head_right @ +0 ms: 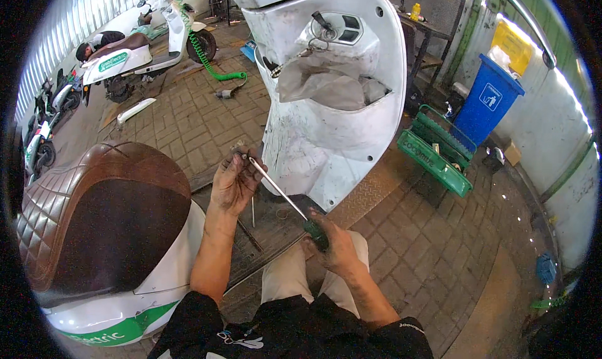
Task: The person uses a screwdriver and a metal bar to remove components from a white electric scooter. The person first works on the front panel and headlight assembly before moving to the floorboard and internal wiring areas.
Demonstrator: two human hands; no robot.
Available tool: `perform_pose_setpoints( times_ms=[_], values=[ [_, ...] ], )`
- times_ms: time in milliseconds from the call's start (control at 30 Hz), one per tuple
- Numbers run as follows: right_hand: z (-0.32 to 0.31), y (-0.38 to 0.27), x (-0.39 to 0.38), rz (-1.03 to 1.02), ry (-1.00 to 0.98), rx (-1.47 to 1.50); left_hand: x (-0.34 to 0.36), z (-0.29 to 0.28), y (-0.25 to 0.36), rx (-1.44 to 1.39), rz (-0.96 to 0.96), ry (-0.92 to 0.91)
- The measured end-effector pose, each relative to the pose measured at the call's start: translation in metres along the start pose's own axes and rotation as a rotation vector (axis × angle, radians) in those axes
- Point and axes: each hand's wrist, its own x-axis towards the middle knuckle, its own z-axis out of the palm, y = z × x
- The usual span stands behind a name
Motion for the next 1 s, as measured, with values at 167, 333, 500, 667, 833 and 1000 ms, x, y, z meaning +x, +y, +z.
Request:
perform_pose_setpoints(
  times_ms=[167, 333, 500, 667, 833, 1000],
  values=[
    [-0.004, 0.003, 0.002, -0.056, 0.007, -0.018, 0.003, 0.002, 0.0, 0.098, 0.058, 0.009],
    [-0.014, -0.002, 0.008, -0.111, 0.11, -0.161, 0.004, 0.009, 0.008, 0.302, 0.055, 0.085],
    [-0.021, 0.009, 0.008, -0.146, 0.162, -0.213, 0.007, 0.015, 0.013, 0.465, 0.046, 0.132],
    [-0.023, 0.013, 0.014, -0.16, 0.213, -0.218, 0.014, 0.037, 0.012, 0.576, 0.043, 0.254],
    [-0.012, 0.002, 0.049, -0.299, 0.424, 0.101, 0.053, 0.108, 0.02, 0.676, 0.198, 0.059],
    [-0.006, -0.034, 0.111, -0.429, 0.634, 0.545, 0.117, 0.192, 0.027, 0.921, 0.4, -0.066]
  ],
)
